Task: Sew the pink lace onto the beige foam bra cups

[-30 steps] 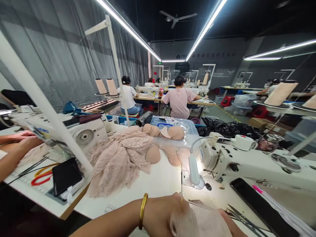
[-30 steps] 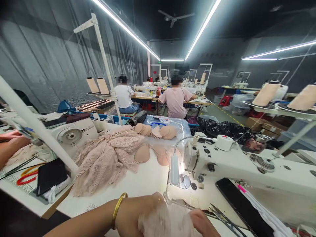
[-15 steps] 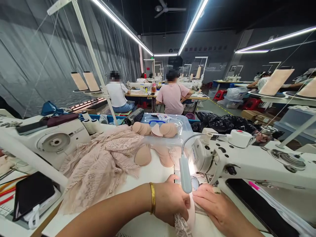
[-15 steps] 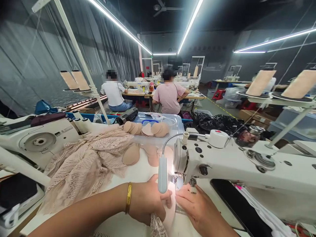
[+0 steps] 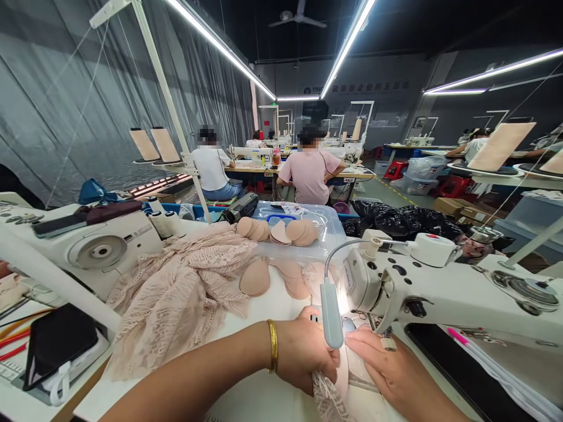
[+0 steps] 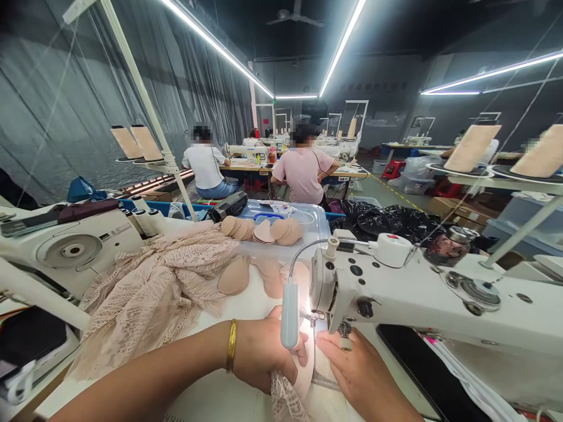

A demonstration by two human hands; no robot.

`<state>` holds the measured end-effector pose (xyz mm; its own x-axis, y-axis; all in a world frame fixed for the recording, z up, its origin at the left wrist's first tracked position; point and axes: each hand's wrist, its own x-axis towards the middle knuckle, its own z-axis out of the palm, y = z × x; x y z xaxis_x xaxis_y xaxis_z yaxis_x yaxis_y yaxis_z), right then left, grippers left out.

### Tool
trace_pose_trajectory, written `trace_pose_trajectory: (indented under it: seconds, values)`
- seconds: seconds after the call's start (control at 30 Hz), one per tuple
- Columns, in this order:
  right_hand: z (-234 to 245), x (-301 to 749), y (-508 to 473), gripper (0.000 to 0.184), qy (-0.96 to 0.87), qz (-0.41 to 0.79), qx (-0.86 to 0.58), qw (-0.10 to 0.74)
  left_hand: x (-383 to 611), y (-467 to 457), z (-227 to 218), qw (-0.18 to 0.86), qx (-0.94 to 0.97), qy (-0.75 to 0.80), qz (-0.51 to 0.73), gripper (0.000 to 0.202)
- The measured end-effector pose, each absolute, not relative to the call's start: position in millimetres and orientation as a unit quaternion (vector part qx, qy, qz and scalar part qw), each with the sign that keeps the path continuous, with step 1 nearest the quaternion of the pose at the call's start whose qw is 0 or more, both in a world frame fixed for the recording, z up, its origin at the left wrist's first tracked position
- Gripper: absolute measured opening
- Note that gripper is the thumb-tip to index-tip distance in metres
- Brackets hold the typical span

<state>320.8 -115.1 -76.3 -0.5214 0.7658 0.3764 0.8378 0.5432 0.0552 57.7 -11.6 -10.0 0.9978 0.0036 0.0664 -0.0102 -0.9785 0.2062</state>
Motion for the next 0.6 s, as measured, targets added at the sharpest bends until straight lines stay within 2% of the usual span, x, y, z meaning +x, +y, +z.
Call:
trace_pose_trajectory:
  seconds: [0.17, 0.43, 0.6]
  values:
    - [-85, 326, -116, 0.042, -0.864, -0.118, -0.465, 0.155, 57, -9, -10, 0.167, 0.986, -0.023, 0.012, 0.014]
    - [-96, 329, -115, 0.047, -0.868, -0.117, -0.458, 0.155, 53, -8, -9, 0.19, 0.982, -0.012, -0.006, 0.007]
    - [-91, 327, -115, 0.048, -0.866, -0.136, -0.455, 0.154, 54, -2, -15, 0.165, 0.986, -0.024, 0.023, 0.006]
